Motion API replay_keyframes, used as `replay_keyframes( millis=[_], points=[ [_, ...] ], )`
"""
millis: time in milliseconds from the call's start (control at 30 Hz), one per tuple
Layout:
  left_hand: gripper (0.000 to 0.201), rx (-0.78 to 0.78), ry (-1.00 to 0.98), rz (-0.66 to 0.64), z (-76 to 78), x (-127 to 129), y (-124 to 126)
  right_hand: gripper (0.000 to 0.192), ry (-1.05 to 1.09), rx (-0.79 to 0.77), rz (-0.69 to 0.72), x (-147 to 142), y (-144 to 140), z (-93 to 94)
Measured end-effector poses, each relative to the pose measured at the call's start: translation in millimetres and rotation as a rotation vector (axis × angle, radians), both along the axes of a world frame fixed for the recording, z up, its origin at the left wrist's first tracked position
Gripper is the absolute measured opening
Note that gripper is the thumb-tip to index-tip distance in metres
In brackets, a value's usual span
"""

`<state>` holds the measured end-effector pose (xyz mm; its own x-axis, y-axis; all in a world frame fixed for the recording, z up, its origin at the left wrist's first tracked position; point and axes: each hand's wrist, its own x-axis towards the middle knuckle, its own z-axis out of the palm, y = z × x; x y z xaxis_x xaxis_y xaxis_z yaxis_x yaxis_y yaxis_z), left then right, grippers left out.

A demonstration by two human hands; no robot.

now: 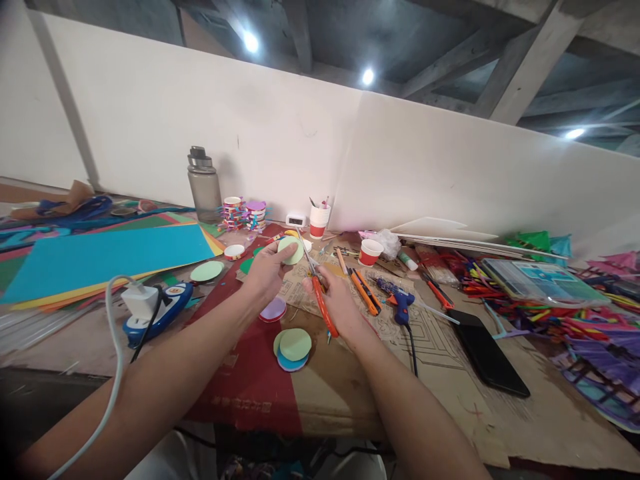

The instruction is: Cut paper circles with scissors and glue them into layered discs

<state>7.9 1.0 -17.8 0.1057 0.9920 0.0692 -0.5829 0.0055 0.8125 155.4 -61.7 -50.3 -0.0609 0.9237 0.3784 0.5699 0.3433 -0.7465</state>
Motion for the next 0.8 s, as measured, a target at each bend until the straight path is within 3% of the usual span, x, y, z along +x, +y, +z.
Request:
replay_keyframes(
  millis=[333,800],
  points=[
    [0.041,0.035,0.007,-0.044,1.9,-2.9,1.4,0.032,0.054,-0.065,0.023,-0.5,-0.8,2.7],
    [0.039,0.042,0.048,-0.063,-0.3,-0.2,-1.7,0.029,0.054,0.014,0.028,-3.6,-0.6,2.9]
  ],
)
